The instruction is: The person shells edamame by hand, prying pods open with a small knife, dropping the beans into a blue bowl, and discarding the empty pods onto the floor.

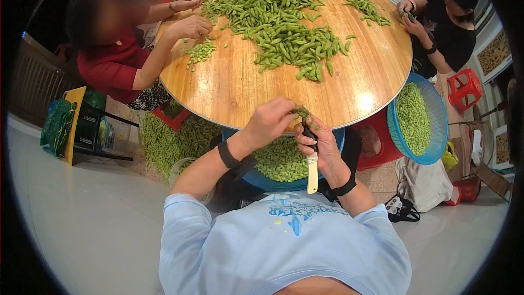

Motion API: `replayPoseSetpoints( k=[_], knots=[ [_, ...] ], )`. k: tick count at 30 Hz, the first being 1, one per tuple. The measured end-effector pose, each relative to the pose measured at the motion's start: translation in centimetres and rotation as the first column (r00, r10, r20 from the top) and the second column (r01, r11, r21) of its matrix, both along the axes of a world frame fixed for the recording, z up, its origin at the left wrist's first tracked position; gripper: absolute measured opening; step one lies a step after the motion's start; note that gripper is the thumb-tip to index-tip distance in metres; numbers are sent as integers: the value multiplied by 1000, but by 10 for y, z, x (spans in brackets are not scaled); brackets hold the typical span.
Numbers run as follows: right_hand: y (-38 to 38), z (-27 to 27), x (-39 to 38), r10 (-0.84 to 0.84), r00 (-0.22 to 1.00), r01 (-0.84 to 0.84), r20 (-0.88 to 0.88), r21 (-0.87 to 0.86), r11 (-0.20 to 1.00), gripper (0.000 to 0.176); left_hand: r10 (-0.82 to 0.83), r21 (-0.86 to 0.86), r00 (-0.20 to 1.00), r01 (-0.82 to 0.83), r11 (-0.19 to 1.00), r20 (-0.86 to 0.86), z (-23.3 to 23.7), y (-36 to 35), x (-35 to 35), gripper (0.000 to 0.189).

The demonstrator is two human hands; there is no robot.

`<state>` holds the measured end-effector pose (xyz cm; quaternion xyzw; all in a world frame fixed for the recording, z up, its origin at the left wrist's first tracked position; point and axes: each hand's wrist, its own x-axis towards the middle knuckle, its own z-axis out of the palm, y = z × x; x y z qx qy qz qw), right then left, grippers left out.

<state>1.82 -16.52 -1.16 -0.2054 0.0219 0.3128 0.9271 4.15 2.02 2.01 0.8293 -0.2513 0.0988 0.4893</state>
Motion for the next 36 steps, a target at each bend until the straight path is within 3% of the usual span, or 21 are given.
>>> replayPoseSetpoints(
  k=[2,7,12,16,17,18,19,21,22,24,25,26,27,28,30,31,36],
  knots=[
    [3,-1,-2,-6,994,15,-106,83,996,22,-56,197,865,-51,979,499,10,-4,-4,22],
    [9,6,-7,-22,988,29,-153,40,999,21,-52,271,847,-110,956,528,4,0,-10,24],
    [16,9,-11,-99,995,97,-8,-119,988,16,-32,81,953,8,997,301,11,0,-8,14],
    [21,14,-12,-201,973,223,111,-250,942,18,72,-12,973,-71,997,217,5,-4,-6,8],
    [21,15,-12,-225,958,268,176,-286,920,19,19,-237,987,-57,970,-162,3,-1,-6,7],
    [19,14,-10,-223,959,266,175,-284,921,19,-121,-436,859,-127,891,-497,3,1,-6,7],
    [15,13,-7,-171,957,242,234,-316,917,21,-119,-435,859,-129,891,-498,3,2,-6,7],
    [9,12,-5,-96,945,217,314,-379,899,23,-328,-619,704,-201,759,-630,4,2,-7,12],
    [7,11,-5,-95,945,217,314,-380,899,23,-328,-620,704,-201,758,-630,1,2,-7,12],
    [4,7,-4,-94,861,401,500,-554,729,20,-229,-524,772,-154,838,-593,-3,3,-6,14],
    [6,5,-2,-92,860,400,501,-553,731,20,-227,-524,773,-155,838,-592,-2,3,-6,14],
    [8,0,-1,-62,667,650,743,-538,537,21,-179,-467,775,-165,869,-607,-2,2,-8,14],
    [9,-1,-1,45,424,849,904,-415,326,23,-131,-408,774,-174,896,-619,-2,0,-11,14],
    [9,2,0,45,425,849,904,-416,325,23,-132,-409,774,-174,896,-620,-1,-2,-14,14],
    [10,10,3,221,243,929,945,-292,228,28,12,-225,840,-159,961,-543,1,-5,-19,13],
    [10,9,2,240,297,913,924,-349,213,28,13,-224,839,-161,961,-545,3,-6,-23,13],
    [8,9,2,269,287,906,919,-352,234,25,-27,-171,915,-46,984,-403,-3,-4,-29,15]
  ],
)
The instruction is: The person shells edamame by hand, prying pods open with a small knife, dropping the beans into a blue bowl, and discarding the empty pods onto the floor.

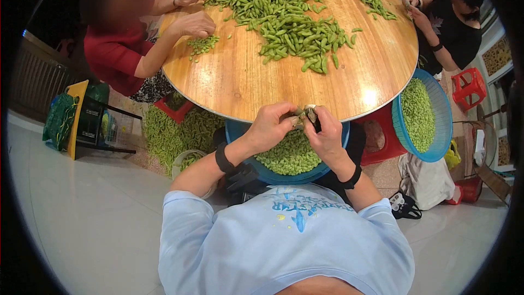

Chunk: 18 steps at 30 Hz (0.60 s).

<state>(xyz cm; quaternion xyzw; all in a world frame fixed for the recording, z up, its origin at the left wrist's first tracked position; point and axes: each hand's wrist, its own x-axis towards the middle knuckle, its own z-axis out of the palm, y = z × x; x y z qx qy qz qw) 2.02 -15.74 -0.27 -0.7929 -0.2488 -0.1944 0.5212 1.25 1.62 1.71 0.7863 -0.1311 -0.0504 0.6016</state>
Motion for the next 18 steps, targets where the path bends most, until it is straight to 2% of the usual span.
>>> replayPoseSetpoints(
  k=[5,7,8,9,10,12,14,18],
  knots=[
    [-9,0,3,94,991,-93,-93,23,995,25,-22,-15,996,21,1000,-84,12,5,-4,14],
    [-16,4,3,117,972,-113,-205,32,993,24,-4,-6,995,4,1000,-98,12,6,-3,15],
    [-13,8,2,122,971,-118,-205,32,992,24,62,-94,993,-72,993,-105,7,5,-2,17],
    [-9,13,-2,123,986,-123,-113,13,992,22,124,-180,985,-145,973,-121,5,3,-2,20],
    [-6,15,-5,123,992,-123,-20,-6,992,21,123,-180,985,-144,973,-124,4,2,-3,20],
    [-4,10,-6,115,992,-116,-57,-14,993,21,154,-54,987,-152,987,48,6,-1,-6,22],
    [-1,5,-5,94,995,-94,-13,-25,995,23,166,-82,986,-163,983,30,5,-3,-7,22],
    [3,0,-7,98,994,-98,-36,23,995,25,199,-120,980,-194,974,25,14,-9,-12,21]
  ],
)
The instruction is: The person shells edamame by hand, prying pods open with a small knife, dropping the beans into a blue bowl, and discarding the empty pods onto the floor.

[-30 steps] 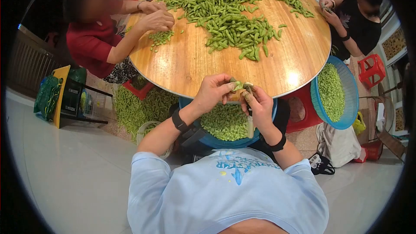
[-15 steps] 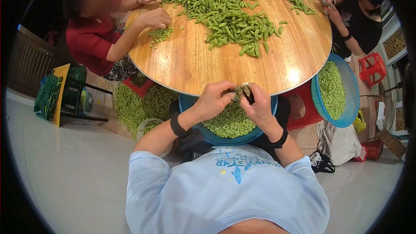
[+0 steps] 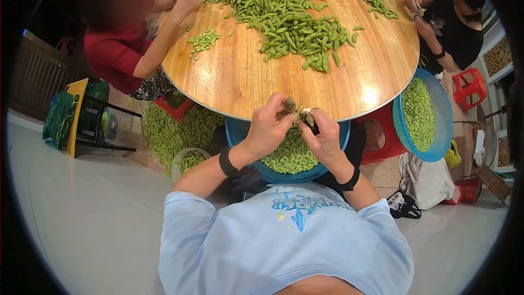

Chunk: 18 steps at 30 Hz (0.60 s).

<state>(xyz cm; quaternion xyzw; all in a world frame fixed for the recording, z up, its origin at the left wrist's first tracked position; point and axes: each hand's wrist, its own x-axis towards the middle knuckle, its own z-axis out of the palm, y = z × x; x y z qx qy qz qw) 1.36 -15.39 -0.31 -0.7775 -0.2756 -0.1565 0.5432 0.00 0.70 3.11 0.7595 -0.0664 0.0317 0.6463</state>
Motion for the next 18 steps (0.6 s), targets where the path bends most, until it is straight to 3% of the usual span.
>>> replayPoseSetpoints(
  k=[4,13,15,18],
  knots=[
    [1,1,-2,-31,999,31,29,-22,999,23,31,85,998,-36,996,59,5,-6,-2,20],
    [3,-4,-7,12,997,3,73,-202,979,30,20,81,991,-9,997,-132,1,2,-11,14],
    [6,-2,-11,37,999,-33,22,-190,981,28,17,343,997,-42,939,76,1,9,-18,14],
    [14,-10,-13,89,996,-86,15,-148,985,27,-33,338,999,37,941,-17,7,12,-25,15]
  ],
)
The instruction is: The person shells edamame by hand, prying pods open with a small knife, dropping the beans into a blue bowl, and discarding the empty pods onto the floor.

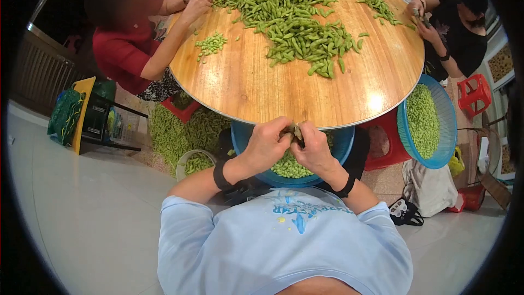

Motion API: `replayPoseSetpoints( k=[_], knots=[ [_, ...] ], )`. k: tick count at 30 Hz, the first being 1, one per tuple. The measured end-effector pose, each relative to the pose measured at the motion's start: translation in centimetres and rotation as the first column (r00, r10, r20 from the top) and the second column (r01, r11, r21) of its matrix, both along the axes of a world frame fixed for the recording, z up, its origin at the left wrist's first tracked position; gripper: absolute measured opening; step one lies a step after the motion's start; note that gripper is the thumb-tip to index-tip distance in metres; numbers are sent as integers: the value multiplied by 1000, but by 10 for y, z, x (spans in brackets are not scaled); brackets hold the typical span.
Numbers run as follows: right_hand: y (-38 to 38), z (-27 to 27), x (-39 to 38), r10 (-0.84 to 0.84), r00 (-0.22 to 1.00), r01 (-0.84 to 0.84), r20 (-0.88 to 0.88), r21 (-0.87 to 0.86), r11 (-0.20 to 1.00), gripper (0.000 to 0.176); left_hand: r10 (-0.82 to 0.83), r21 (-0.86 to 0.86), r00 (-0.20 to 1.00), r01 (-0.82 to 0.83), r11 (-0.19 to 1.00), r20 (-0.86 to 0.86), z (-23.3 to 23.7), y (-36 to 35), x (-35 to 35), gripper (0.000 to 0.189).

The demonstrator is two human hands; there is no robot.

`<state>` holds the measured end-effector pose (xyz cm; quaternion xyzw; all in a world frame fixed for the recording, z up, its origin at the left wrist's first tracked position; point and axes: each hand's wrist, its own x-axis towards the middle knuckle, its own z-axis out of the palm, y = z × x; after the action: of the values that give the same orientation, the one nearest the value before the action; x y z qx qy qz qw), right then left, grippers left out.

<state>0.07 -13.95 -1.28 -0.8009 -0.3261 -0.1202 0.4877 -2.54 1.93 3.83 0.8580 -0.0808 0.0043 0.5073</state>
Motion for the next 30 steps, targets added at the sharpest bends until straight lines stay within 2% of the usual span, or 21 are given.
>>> replayPoseSetpoints(
  k=[1,5,6,7,8,10,11,13,14,16,17,18,19,20,22,23,25,27,29,30],
  knots=[
    [1,0,-1,6,1000,-6,-1,3,1000,27,10,-3,997,-10,1000,72,1,-1,1,15],
    [-3,7,1,-14,986,27,-164,73,997,24,59,-38,992,-55,998,110,1,-1,6,15],
    [-5,9,0,9,976,12,-219,98,995,22,62,-247,994,-82,966,-87,-2,-3,6,16],
    [-4,8,1,11,984,13,-177,130,991,20,20,-434,960,-145,889,-280,-4,-4,6,17],
    [-5,9,0,4,984,19,-178,129,991,20,14,-434,960,-139,890,-281,-5,-5,7,17],
    [-8,13,0,33,946,14,-322,143,990,18,-30,-365,990,-22,931,-136,-7,-4,8,17],
    [-8,11,0,29,946,19,-323,144,989,18,-35,-365,990,-18,931,-137,-10,-4,8,17],
    [-8,6,-1,49,927,19,-372,175,984,16,9,-216,1000,-16,976,-29,-12,-2,7,18],
    [-8,6,0,49,928,18,-369,176,984,16,9,-215,1000,-15,976,-27,-11,-1,6,18],
    [-6,5,-1,65,960,-16,-271,178,984,14,-11,-67,999,8,998,-53,9,4,-1,17],
    [-10,4,-1,63,961,-14,-269,181,983,14,-109,101,989,99,990,102,18,13,-2,17],
    [-18,2,-1,133,953,-100,-270,133,986,13,-228,275,944,160,948,236,26,27,-3,16],
    [-24,1,-1,201,940,-183,-276,87,979,13,-285,495,932,143,857,224,31,42,-8,12],
    [-26,-2,0,197,941,-179,-273,90,980,13,-308,724,950,174,668,56,39,55,-13,7],
    [-30,-7,-2,267,962,-262,-58,78,962,13,-325,831,946,171,530,13,36,69,-11,7],
    [-32,-6,-3,251,963,-250,-96,25,968,15,-324,833,946,169,526,13,31,67,-3,7],
    [-32,-6,-3,221,966,-217,-137,43,975,14,-356,657,931,218,722,82,33,39,36,10],
    [-33,-11,-4,184,966,-178,-181,52,983,14,-332,537,917,170,826,219,26,6,78,11],
    [-35,-20,-7,227,883,-108,-410,293,950,18,-295,496,883,83,864,365,-1,-19,125,12],
    [-39,-14,-8,219,886,-103,-409,287,952,18,-293,539,854,18,842,429,-12,-28,144,13]
  ],
)
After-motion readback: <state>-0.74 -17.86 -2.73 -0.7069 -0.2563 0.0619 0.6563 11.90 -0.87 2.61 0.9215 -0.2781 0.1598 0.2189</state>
